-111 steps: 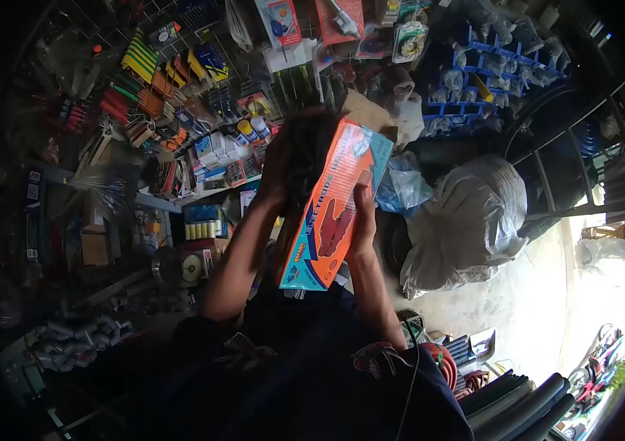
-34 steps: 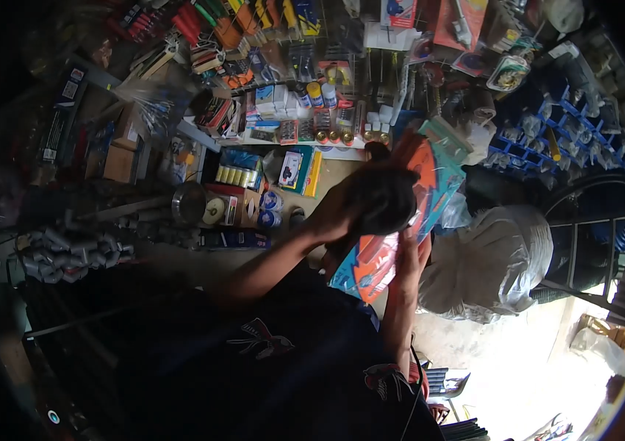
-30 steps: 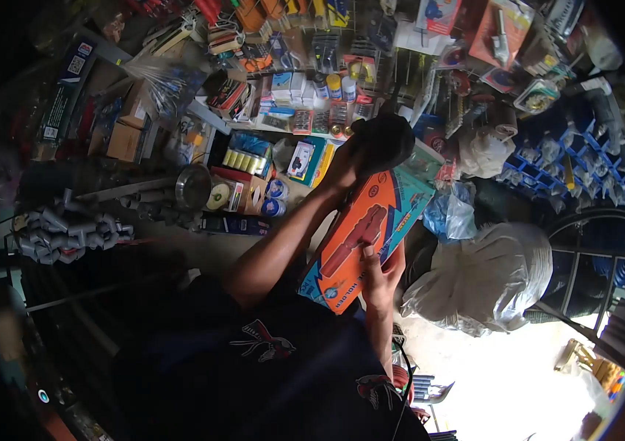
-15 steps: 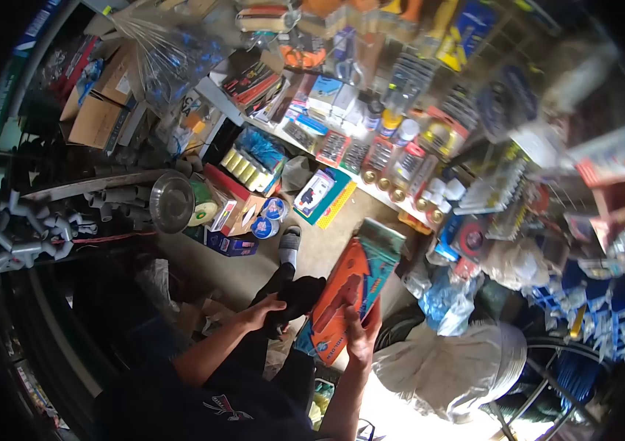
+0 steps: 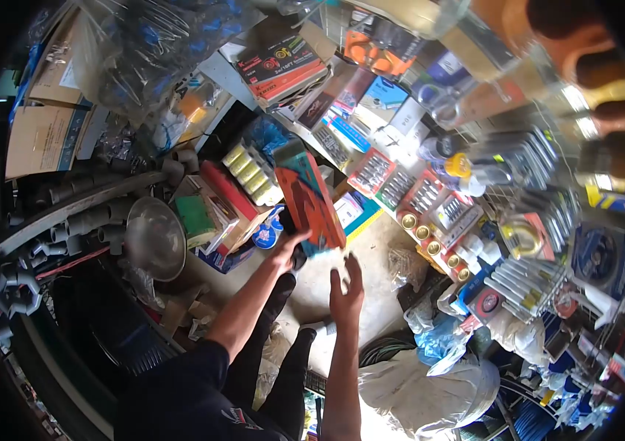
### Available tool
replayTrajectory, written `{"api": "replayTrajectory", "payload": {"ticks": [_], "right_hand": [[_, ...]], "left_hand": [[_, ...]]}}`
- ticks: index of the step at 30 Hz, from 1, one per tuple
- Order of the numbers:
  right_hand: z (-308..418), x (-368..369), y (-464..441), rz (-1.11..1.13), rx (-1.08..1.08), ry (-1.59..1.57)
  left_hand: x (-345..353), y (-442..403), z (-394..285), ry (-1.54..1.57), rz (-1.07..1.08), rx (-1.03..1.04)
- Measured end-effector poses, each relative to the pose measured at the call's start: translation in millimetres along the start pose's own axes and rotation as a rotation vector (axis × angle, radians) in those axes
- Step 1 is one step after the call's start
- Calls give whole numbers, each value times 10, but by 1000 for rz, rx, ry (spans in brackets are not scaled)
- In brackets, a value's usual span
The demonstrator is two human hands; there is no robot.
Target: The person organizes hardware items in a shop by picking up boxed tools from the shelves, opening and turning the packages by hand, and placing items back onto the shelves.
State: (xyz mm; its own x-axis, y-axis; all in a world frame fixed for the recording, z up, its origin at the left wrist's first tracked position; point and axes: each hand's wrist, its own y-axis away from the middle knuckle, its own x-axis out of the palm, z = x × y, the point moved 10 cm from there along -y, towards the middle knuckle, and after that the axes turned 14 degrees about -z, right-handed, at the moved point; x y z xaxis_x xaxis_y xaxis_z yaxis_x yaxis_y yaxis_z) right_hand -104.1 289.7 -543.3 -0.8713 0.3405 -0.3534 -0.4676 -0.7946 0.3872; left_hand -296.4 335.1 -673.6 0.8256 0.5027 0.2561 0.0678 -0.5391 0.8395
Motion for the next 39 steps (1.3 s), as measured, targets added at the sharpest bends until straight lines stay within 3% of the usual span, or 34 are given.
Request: {"api": "replayTrajectory", "payload": {"ticks": [2, 4, 6, 10, 14, 17, 18, 20, 21, 23, 24, 25, 26, 28, 29, 30, 31, 32, 33, 34, 36, 37, 39], "right_hand": [[-234, 4, 287, 25, 73, 33], [-595, -86, 698, 140, 69, 263], [-981, -214, 1213, 158, 346, 154], [-1245, -630, 2001, 186, 612, 140], [-1514, -897, 2460, 190, 672, 169], [-1549, -865, 2569, 181, 752, 124], [-1507, -808, 2522, 180, 752, 118], [-1422, -670, 2476, 190, 766, 34], [-1351, -600, 2406, 175, 745, -8], [-1306, -513, 2252, 153, 718, -73], [-1303, -424, 2131, 140, 682, -132], [-1435, -383, 1992, 117, 651, -77], [-1521, -386, 1833, 93, 621, -21], [-1187, -432, 1417, -51, 717, -292], [-820, -442, 1234, -122, 747, -507], [-578, -495, 1131, -194, 772, -720], [-574, -499, 1071, -97, 643, -686], [-629, -581, 1074, -119, 632, -666], [-685, -664, 1079, -141, 621, -645], [-742, -746, 1085, -162, 611, -623], [-972, -947, 1276, -204, 580, -639], [-1130, -1020, 1378, -214, 587, -645], [-1614, -1123, 1765, -306, 869, -655]], "left_hand": [[52, -503, -327, 120, -71, 73], [78, -935, -588, 195, -59, 162], [-91, -1404, -684, 230, -159, 216], [-303, -2016, -791, 381, -158, 193], [-414, -2203, -928, 453, -307, 369], [-665, -2128, -869, 46, -758, 357], [-649, -2128, -888, 43, -754, 360], [-849, -2026, -909, -320, -1019, 252], [-849, -1960, -959, -232, -983, 384], [-784, -1624, -1207, -397, -925, 707], [-708, -1421, -1303, -488, -858, 924], [-516, -1154, -1314, -569, -685, 981], [-316, -766, -1213, -671, -531, 960], [109, 107, -833, -874, -232, 840], [343, 583, -586, -1126, -63, 774], [458, 933, -210, -1048, 185, 762], [605, 1476, 72, -1189, 392, 837], [1073, 2102, 258, -1179, 765, 416], [1125, 2501, 393, -1387, 961, 825], [1072, 2599, 503, -1362, 995, 768], [1014, 2333, 589, -1269, 953, 336], [822, 1903, 665, -1294, 802, 245], [837, 1126, 312, -1186, 554, 575]]}}
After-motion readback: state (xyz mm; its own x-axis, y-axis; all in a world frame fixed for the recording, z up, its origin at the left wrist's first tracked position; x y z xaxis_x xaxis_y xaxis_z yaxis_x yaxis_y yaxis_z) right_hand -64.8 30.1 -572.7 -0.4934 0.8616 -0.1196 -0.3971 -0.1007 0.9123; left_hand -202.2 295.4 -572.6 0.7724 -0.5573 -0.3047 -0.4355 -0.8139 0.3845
